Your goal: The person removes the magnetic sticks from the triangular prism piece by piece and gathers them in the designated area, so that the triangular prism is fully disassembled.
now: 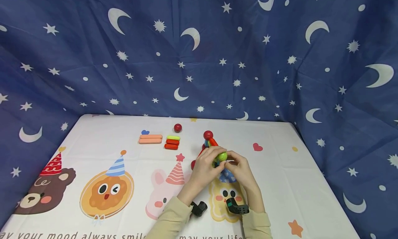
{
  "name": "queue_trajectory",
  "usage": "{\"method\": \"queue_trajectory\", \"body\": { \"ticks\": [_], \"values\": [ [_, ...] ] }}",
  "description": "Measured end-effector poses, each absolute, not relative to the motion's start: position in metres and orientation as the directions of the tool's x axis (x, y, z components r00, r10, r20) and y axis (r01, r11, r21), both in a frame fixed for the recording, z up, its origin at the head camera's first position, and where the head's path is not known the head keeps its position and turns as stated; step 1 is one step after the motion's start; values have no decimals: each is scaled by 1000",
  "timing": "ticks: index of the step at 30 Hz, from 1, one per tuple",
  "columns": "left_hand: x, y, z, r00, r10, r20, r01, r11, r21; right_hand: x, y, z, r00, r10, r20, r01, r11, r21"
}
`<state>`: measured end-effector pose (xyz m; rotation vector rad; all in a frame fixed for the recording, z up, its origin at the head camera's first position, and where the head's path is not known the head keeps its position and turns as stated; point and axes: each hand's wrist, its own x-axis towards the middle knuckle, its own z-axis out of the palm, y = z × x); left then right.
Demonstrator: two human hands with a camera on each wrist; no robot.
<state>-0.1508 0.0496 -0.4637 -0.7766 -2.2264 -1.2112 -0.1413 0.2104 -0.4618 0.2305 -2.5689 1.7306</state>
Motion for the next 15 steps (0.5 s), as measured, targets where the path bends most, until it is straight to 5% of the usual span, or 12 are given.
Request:
{"method": "queue_trajectory", "body": {
  "ticks": [15],
  "values": [
    [-153,46,-462,-786,271,555,618,330,714,-142,211,-460,-989,-104,103,-134,365,-921]
  ]
}}
